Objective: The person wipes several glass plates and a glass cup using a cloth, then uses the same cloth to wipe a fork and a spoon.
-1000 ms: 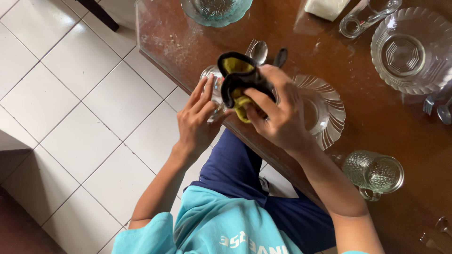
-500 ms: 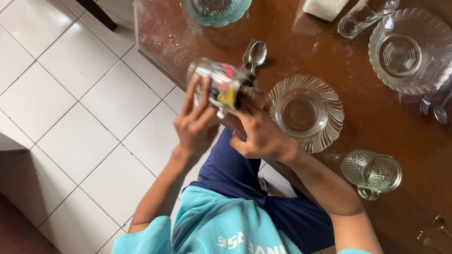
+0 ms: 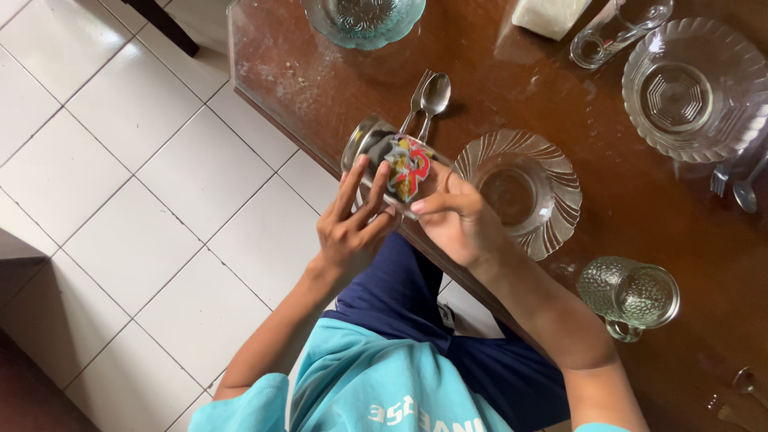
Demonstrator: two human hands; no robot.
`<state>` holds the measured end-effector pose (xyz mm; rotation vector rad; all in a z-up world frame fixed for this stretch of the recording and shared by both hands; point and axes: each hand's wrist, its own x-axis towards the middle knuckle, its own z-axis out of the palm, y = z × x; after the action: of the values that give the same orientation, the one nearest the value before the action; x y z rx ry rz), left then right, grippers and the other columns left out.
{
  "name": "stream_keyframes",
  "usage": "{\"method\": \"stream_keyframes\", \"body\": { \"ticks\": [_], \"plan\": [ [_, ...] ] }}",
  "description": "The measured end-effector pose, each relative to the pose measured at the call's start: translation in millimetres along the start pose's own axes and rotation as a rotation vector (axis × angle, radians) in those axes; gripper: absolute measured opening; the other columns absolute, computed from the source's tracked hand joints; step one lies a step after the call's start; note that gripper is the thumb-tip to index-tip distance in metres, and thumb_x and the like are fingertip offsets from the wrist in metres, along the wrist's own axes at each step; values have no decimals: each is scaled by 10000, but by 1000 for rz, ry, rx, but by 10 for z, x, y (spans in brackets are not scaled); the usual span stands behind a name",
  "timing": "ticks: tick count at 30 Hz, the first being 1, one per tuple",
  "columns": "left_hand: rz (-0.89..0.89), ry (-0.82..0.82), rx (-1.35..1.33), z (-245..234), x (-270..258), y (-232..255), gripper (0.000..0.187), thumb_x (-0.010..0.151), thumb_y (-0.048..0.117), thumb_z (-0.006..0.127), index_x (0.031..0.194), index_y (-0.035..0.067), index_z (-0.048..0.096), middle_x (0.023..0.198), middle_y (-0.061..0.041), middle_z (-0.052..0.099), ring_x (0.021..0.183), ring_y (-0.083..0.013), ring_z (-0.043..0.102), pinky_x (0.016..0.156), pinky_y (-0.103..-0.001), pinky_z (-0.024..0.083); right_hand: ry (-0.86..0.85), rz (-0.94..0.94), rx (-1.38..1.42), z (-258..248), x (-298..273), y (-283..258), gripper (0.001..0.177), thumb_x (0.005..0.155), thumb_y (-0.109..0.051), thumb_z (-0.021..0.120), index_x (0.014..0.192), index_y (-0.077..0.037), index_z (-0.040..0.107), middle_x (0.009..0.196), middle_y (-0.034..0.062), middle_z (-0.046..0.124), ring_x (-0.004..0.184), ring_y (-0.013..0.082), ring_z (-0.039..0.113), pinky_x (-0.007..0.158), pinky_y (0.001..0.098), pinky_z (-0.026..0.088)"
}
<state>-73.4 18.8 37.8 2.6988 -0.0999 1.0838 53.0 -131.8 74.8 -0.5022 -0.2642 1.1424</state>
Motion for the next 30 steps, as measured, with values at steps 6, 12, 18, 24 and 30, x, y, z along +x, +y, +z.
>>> {"method": "stream_keyframes", "body": {
  "ticks": [6, 12, 18, 24, 30],
  "plan": [
    [-95, 7, -33, 9, 53, -138, 224, 858, 98, 803, 773, 11, 614, 1469, -190, 594, 1437, -402, 496, 1141, -522, 515, 8, 40, -26, 167, -69, -176, 751, 819, 76, 583, 1537, 47, 364, 1420, 165, 553, 1321, 245, 554, 1173, 377, 423],
    [-161, 88, 6, 37, -81, -280, 178, 853, 96, 810, 862, -8, 666, 1441, -246, 586, 1390, -391, 530, 1143, -542, 446, 108, -183, -274, 198, -301, -442, 830, 827, 63, 593, 1610, 20, 322, 1466, 148, 504, 1365, 223, 517, 1162, 351, 403],
    [-157, 105, 6, 8, -150, -250, 264, 853, 154, 814, 787, 14, 600, 1414, -246, 612, 1374, -366, 542, 1090, -508, 433, 139, -264, -897, 227, -131, -104, 595, 921, 18, 655, 1476, 37, 445, 1367, 146, 624, 1293, 252, 604, 1155, 383, 458],
    [-107, 87, 19, -41, -110, -227, 237, 863, 151, 786, 774, 49, 592, 1418, -228, 626, 1369, -336, 561, 1057, -462, 418, 192, -646, -1696, 455, -259, -245, 436, 933, -62, 719, 1345, -17, 587, 1271, 169, 653, 1171, 289, 684, 1024, 382, 549],
    [-100, 88, 34, -148, -121, -270, 223, 857, 149, 789, 792, 46, 603, 1423, -220, 619, 1367, -334, 559, 1054, -455, 407, -99, -672, -1988, 419, -210, -260, 537, 963, -300, 686, 1391, 4, 575, 1218, 179, 670, 1131, 372, 676, 1103, 503, 479]
  ]
}}
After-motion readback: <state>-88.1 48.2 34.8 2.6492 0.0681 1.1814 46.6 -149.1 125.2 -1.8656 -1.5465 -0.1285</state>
